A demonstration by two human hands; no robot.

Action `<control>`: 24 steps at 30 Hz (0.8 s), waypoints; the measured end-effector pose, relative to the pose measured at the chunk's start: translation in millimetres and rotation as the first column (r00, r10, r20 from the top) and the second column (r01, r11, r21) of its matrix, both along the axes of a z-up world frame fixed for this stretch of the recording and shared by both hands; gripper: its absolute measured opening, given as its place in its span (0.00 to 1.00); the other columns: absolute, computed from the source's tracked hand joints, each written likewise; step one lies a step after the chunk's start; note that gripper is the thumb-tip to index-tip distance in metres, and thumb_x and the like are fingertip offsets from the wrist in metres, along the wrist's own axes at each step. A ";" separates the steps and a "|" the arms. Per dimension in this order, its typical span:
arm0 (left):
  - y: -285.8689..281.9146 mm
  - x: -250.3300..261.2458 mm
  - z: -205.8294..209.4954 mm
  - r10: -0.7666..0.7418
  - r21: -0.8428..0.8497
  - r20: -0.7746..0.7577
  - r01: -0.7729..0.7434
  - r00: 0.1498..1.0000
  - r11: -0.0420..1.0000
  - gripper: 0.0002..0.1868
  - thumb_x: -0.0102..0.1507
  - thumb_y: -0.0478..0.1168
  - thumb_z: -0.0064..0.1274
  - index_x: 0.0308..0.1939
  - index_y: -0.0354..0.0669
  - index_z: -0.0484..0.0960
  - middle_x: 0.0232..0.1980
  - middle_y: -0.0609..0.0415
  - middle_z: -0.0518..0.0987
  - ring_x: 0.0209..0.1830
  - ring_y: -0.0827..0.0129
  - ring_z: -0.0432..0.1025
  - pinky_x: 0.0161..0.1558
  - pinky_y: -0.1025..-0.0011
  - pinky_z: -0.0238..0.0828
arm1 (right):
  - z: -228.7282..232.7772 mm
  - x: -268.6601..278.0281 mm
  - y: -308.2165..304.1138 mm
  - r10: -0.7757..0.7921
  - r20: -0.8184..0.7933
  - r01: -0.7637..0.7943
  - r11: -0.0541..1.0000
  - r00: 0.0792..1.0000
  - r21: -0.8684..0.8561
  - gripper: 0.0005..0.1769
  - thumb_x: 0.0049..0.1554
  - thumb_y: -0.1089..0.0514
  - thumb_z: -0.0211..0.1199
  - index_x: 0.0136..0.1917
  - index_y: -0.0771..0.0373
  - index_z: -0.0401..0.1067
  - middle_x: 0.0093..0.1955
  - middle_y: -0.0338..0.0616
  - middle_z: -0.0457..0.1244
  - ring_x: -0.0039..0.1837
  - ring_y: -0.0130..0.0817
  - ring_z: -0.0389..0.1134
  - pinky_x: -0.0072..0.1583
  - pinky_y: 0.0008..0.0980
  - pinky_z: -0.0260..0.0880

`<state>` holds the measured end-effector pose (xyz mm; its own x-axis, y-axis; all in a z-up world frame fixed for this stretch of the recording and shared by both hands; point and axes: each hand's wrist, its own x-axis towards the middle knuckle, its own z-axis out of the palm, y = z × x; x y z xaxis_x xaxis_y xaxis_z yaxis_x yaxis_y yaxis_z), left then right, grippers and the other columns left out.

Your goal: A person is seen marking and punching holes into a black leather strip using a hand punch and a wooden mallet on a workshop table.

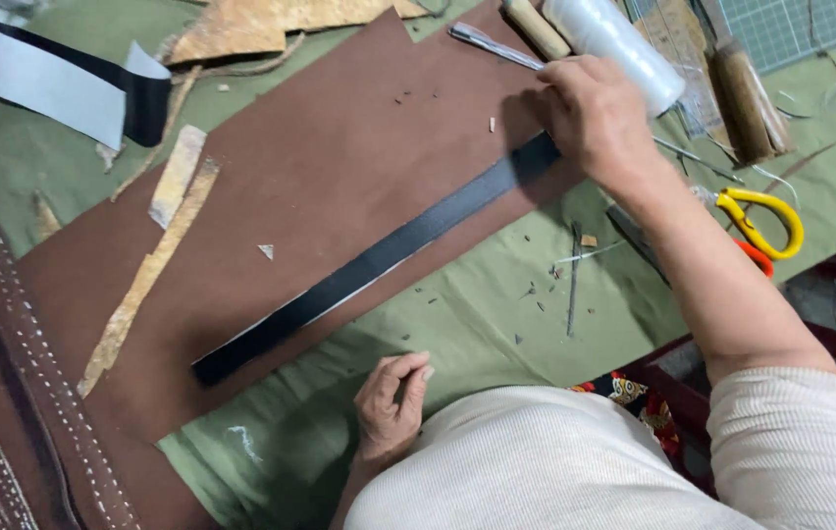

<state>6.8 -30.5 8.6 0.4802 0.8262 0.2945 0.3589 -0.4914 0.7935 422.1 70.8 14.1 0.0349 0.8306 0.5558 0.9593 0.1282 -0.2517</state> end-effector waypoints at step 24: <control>3.8 -7.5 -1.2 0.099 -0.135 0.103 -0.085 0.990 0.987 0.03 0.65 0.34 0.61 0.43 0.43 0.85 0.40 0.54 0.83 0.36 0.65 0.78 0.44 0.71 0.75 | -84.6 83.9 89.9 -0.073 0.398 0.260 0.861 0.914 -0.438 0.14 0.74 0.49 0.65 0.62 0.59 0.82 0.46 0.62 0.72 0.42 0.66 0.74 0.36 0.55 0.72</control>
<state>-0.6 -26.7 7.5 0.3712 0.9002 0.2278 0.3054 -0.3500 0.8856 506.0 160.7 -70.4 0.0750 0.9923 0.0984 0.9886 -0.0869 0.1232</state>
